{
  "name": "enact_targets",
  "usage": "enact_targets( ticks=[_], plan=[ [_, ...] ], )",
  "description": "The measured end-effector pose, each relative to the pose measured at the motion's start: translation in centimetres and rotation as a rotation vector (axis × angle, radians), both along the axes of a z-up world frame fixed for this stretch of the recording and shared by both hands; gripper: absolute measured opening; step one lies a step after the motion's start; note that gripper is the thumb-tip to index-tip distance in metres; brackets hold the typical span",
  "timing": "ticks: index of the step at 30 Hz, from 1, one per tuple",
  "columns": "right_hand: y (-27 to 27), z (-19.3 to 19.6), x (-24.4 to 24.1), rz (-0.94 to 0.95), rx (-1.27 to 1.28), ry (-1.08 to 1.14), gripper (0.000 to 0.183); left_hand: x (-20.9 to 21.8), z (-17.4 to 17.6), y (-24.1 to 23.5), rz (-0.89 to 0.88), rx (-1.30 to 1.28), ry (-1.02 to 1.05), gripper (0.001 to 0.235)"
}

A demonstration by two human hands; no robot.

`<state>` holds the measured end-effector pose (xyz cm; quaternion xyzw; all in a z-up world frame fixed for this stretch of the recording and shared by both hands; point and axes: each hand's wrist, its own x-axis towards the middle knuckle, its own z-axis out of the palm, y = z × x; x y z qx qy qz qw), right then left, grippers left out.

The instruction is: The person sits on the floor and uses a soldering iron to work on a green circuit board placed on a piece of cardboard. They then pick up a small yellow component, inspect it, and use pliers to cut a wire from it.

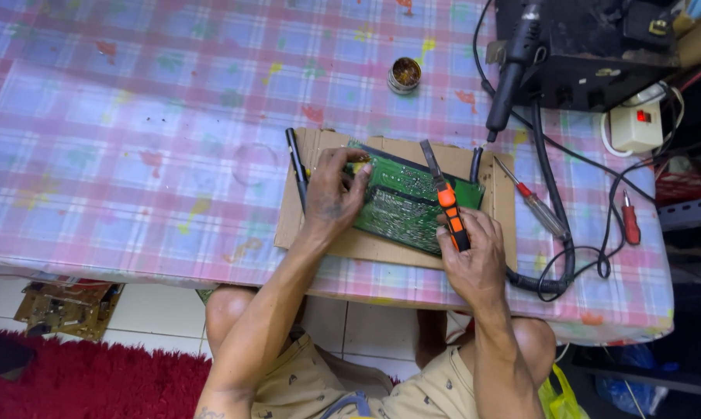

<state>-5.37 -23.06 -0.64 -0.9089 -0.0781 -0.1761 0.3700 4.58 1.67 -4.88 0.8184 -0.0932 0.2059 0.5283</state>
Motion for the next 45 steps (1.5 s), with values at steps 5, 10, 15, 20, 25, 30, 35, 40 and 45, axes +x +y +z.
enact_targets(
  ticks=[5, 10, 15, 20, 25, 30, 35, 40, 45],
  plan=[
    [0.6, 0.6, 0.3, -0.021, 0.046, -0.064, 0.017, -3.2, 6.5, 1.2, 0.026, 0.105, 0.038, 0.020],
    [0.8, 0.3, 1.2, -0.051, 0.085, -0.100, 0.016, -3.2, 5.8, 1.7, -0.033, 0.096, 0.115, 0.022],
    [1.4, -0.1, 1.3, -0.033, 0.088, -0.090, 0.015, -3.6, 5.1, 1.5, -0.105, 0.331, 0.138, 0.031],
    [1.9, 0.7, 0.3, -0.006, 0.151, -0.057, 0.015, -3.7, 6.4, 0.5, -0.134, -0.109, 0.107, 0.025],
    [1.9, 0.0, 0.0, 0.063, 0.192, -0.032, 0.017, -2.9, 3.9, -2.1, -0.270, -0.942, 0.246, 0.032],
    [2.5, 0.2, -0.4, 0.112, 0.133, -0.065, 0.021, -3.2, 4.7, -2.4, -0.384, -1.067, 0.278, 0.030],
    [2.8, 0.0, -0.4, 0.111, 0.140, -0.048, 0.022, -3.2, 4.0, -2.7, -0.361, -1.011, 0.216, 0.038],
    [3.0, 0.2, -0.4, 0.122, 0.163, -0.058, 0.020, -3.2, 4.6, -2.7, -0.351, -0.969, 0.172, 0.037],
    [2.8, 0.5, -0.7, 0.124, 0.174, -0.045, 0.021, -3.3, 4.4, -2.0, -0.336, -0.768, 0.077, 0.037]
  ],
)
